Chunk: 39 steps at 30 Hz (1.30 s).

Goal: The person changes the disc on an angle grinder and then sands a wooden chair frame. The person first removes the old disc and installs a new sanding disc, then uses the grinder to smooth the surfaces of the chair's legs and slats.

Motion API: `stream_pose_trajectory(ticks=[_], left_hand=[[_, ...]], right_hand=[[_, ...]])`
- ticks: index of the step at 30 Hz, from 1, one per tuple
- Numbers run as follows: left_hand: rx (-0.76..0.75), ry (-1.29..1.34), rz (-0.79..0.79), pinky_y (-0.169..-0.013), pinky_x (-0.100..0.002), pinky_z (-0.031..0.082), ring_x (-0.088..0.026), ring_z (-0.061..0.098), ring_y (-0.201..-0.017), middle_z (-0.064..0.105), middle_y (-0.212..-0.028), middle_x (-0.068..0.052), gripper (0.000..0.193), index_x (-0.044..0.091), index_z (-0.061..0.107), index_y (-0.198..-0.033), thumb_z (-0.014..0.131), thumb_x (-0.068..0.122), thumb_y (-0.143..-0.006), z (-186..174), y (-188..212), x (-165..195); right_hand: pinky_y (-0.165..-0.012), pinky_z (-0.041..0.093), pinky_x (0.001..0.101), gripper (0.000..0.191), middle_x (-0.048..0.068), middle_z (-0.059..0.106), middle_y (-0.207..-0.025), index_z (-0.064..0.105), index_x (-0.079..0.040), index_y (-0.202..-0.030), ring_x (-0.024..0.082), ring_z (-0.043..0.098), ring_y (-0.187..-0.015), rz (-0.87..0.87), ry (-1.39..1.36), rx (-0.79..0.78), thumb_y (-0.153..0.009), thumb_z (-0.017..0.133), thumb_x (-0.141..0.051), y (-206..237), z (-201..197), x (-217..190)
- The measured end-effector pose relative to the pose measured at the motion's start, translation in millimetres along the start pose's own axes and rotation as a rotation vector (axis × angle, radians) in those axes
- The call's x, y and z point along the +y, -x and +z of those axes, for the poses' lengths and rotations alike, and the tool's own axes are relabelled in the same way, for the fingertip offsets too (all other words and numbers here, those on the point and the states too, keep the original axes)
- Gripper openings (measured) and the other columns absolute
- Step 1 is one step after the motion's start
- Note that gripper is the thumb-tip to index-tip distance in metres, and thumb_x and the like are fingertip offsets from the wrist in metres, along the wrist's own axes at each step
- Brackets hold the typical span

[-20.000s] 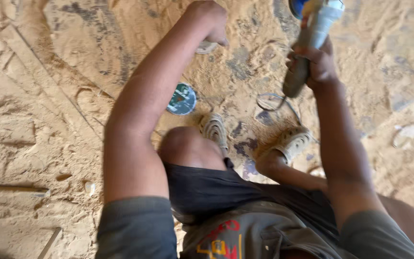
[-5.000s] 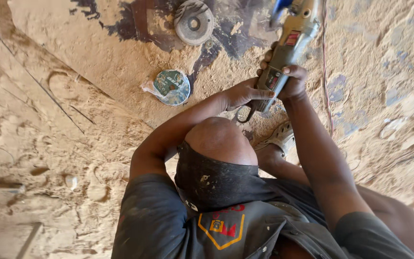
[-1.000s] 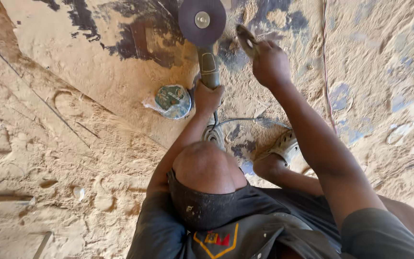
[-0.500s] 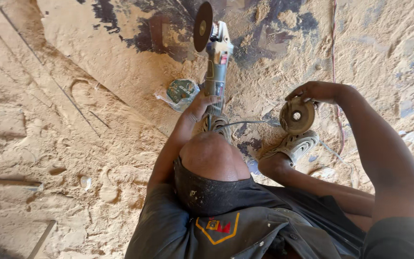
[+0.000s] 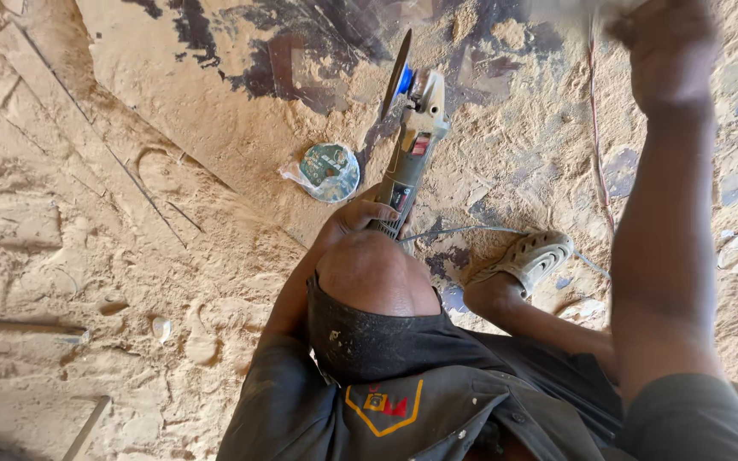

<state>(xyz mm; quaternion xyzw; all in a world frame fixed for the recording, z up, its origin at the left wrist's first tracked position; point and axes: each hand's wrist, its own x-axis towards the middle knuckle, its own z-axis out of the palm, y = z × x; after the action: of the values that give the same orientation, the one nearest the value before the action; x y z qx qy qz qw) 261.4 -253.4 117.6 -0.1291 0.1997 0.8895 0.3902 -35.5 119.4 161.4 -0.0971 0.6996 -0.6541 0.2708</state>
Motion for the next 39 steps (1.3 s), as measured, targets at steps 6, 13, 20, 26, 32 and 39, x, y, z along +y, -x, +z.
stream_pose_trajectory(ticks=[6, 13, 20, 26, 32, 39], left_hand=[[-0.063, -0.068, -0.063, -0.075, -0.035, 0.062, -0.02, 0.071, -0.085, 0.07, -0.097, -0.011, 0.057, 0.001, 0.058, -0.124, 0.086, 0.022, -0.079, 7, -13, 1], [-0.179, -0.169, -0.131, -0.077, -0.034, 0.061, -0.019, 0.07, -0.087, 0.071, -0.099, -0.01, 0.058, 0.001, 0.059, -0.125, 0.085, 0.024, -0.078, 18, -36, 4], [-0.278, -0.508, -0.134, -0.08, -0.033, 0.06, -0.018, 0.069, -0.088, 0.071, -0.101, -0.009, 0.06, 0.0, 0.06, -0.127, 0.084, 0.026, -0.078, 38, -67, 23], [-0.302, -0.784, -0.16, -0.08, -0.032, 0.056, -0.016, 0.065, -0.091, 0.07, -0.102, -0.006, 0.06, -0.001, 0.062, -0.125, 0.086, 0.024, -0.077, 55, -72, 40], [-0.38, -0.678, -0.225, -0.08, -0.033, 0.057, -0.017, 0.067, -0.091, 0.07, -0.102, -0.006, 0.059, -0.001, 0.061, -0.125, 0.085, 0.025, -0.077, 61, -74, 36], [-0.419, -0.609, -0.266, -0.08, -0.034, 0.058, -0.018, 0.068, -0.091, 0.07, -0.103, -0.007, 0.059, -0.001, 0.061, -0.125, 0.085, 0.025, -0.078, 61, -71, 27]], right_hand=[[-0.105, 0.055, 0.0428, 0.054, 0.016, 0.055, -0.142, 0.049, -0.003, -0.148, 0.027, 0.06, -0.124, -0.064, 0.008, 0.131, -0.101, 0.068, -0.021, 15, 99, -45], [-0.116, 0.049, 0.0492, 0.084, 0.023, 0.041, -0.16, 0.023, -0.004, -0.161, 0.033, 0.051, -0.143, 0.132, -0.349, 0.261, -0.103, 0.056, -0.055, 41, 155, -6], [-0.126, 0.037, 0.0528, 0.105, 0.025, 0.039, -0.161, 0.019, -0.003, -0.163, 0.039, 0.041, -0.15, -0.112, -0.394, 0.344, -0.093, 0.067, -0.065, 96, 178, -8], [-0.1, 0.046, 0.0289, 0.076, 0.003, 0.06, -0.123, 0.051, -0.005, -0.142, 0.014, 0.058, -0.113, -0.261, -0.167, 0.367, -0.092, 0.086, -0.05, 100, 113, -79], [-0.096, 0.049, 0.0224, 0.061, 0.002, 0.061, -0.114, 0.053, -0.003, -0.141, 0.01, 0.06, -0.103, -0.235, -0.213, 0.334, -0.098, 0.091, -0.025, 119, 113, -101], [-0.098, 0.056, 0.0207, 0.058, 0.005, 0.065, -0.116, 0.052, -0.003, -0.142, 0.009, 0.062, -0.104, -0.322, -0.418, 0.245, -0.096, 0.087, -0.007, 130, 118, -121]])
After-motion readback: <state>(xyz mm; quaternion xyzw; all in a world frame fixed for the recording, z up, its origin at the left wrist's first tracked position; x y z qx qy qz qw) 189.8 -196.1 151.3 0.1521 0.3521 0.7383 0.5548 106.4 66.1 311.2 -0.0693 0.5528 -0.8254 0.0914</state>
